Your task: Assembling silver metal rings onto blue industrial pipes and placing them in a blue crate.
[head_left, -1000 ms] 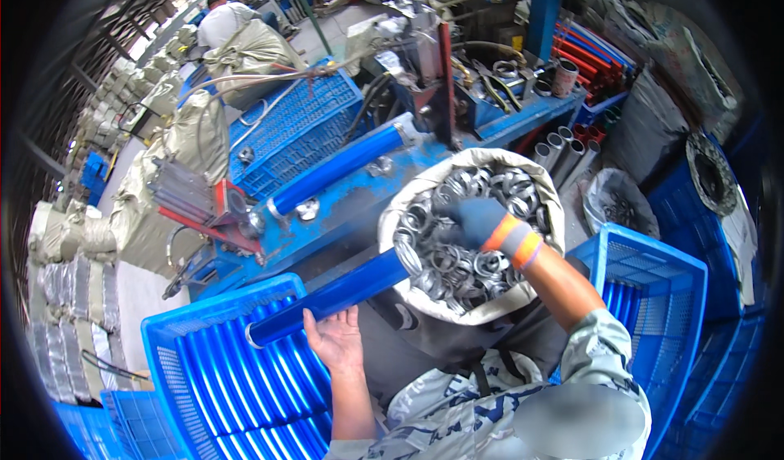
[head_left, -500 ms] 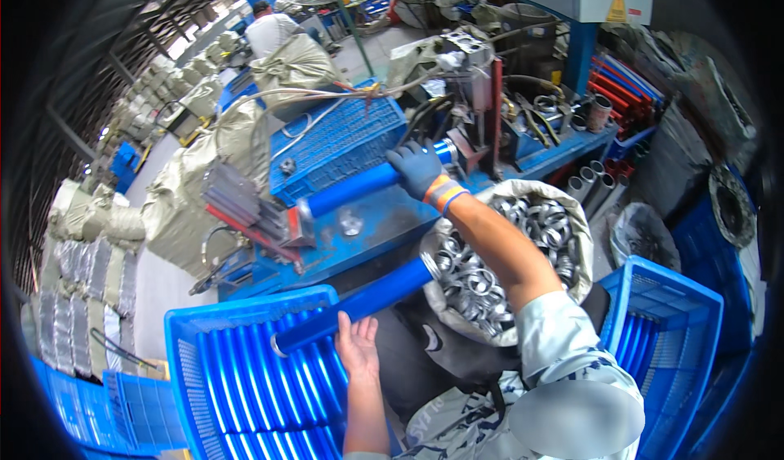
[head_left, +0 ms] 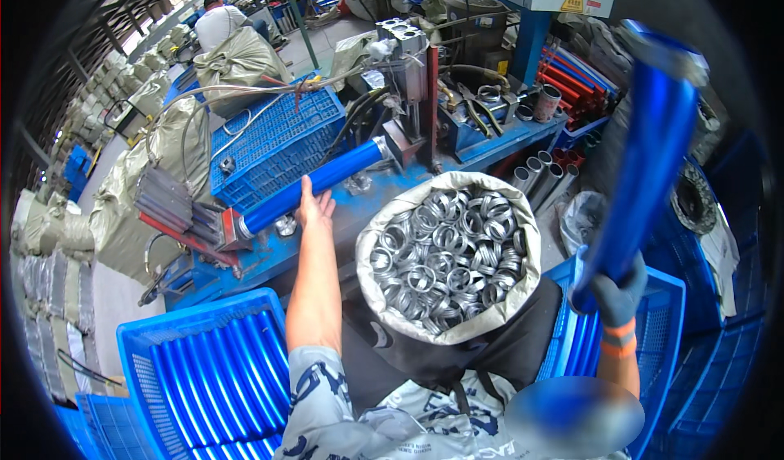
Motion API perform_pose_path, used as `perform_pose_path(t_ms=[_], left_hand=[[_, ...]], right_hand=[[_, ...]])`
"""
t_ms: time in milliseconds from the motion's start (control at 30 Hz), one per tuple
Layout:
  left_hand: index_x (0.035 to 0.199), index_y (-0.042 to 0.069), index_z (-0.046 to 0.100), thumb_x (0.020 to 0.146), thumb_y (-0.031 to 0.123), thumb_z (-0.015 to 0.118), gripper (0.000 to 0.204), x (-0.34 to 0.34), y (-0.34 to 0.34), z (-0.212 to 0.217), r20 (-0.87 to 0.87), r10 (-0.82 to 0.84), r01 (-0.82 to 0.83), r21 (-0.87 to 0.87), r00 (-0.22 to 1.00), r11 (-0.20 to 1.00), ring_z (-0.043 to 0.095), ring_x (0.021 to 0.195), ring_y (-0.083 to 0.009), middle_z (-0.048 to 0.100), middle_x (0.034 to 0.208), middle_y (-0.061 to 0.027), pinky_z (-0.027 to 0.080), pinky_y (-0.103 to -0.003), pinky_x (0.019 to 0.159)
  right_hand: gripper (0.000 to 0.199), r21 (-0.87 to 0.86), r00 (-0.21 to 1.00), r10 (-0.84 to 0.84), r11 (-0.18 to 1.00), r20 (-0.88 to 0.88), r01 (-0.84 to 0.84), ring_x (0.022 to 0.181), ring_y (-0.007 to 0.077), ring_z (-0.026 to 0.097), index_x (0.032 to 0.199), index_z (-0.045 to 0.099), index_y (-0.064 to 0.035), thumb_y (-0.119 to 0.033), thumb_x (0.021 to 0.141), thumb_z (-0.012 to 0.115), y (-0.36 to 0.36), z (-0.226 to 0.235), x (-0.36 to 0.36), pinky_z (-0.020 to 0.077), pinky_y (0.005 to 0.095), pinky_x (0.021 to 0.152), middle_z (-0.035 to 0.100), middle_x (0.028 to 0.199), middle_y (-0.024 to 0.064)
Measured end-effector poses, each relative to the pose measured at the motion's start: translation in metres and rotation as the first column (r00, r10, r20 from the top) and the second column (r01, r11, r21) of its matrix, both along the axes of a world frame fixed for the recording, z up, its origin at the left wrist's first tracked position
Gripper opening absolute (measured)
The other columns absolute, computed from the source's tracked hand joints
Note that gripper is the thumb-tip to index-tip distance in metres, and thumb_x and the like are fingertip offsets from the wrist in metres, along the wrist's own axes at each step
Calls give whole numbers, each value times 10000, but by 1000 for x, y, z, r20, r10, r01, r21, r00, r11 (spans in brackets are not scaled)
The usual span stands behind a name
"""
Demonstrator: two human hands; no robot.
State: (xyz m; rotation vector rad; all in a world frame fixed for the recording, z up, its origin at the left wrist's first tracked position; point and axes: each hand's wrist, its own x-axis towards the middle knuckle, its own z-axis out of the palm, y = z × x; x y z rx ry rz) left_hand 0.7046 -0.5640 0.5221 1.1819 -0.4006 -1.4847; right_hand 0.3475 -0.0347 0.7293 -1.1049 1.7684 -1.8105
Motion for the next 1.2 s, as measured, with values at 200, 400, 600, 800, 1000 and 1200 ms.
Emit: perform_pose_path(t_ms=[200,400,600,800,1000,1200], left_hand=[[1567,-17,522,965,581,838,905,-4,2,-12,57,-77,73,66,995,995,691,1359,-446,662,1477,-312,523,-609,1158],[1562,-72,502,959,611,843,973,27,1,-14,74,-109,109,4,991,994,698,1350,-440,646,1490,-331,548,-597,1131],[1597,83,466,958,637,822,917,-12,-8,-51,71,-222,220,36,973,975,760,1136,-410,717,1307,-284,603,-581,988],[1605,-102,450,891,765,813,1181,75,-106,-61,36,-308,304,80,951,949,608,1482,-328,626,1580,-241,495,-431,1244],[1665,-74,320,983,603,823,1084,21,-65,-65,209,-354,344,86,911,935,747,1300,-311,666,1549,-179,638,-399,1058],[1565,-47,534,1060,491,775,777,93,23,1,517,-248,366,-137,819,921,711,1361,-291,681,1538,-161,584,-387,1118]], right_hand=[[635,61,930,-366,928,-30,367,1070,208,737,1526,608,24,-113,953,846,113,-51,-32,599,345,964,732,1296,114],[536,72,731,-676,728,-90,682,1017,151,678,1492,636,10,-36,980,789,207,-128,-74,556,316,935,725,1189,57],[530,417,727,-674,627,-133,658,1121,213,737,1410,659,1,7,909,833,416,-266,-52,582,395,1003,764,1245,99],[805,791,704,-574,149,-420,593,1257,381,748,1505,647,-27,-392,819,856,432,-356,21,568,459,1096,777,1333,236],[873,871,786,-517,143,-339,470,1250,364,756,1548,614,-8,-453,839,864,393,-393,-5,575,438,1103,774,1346,245],[693,949,919,-381,239,-100,203,1249,429,733,1328,712,-32,-499,835,849,293,-439,-72,568,505,1081,776,1306,243]])
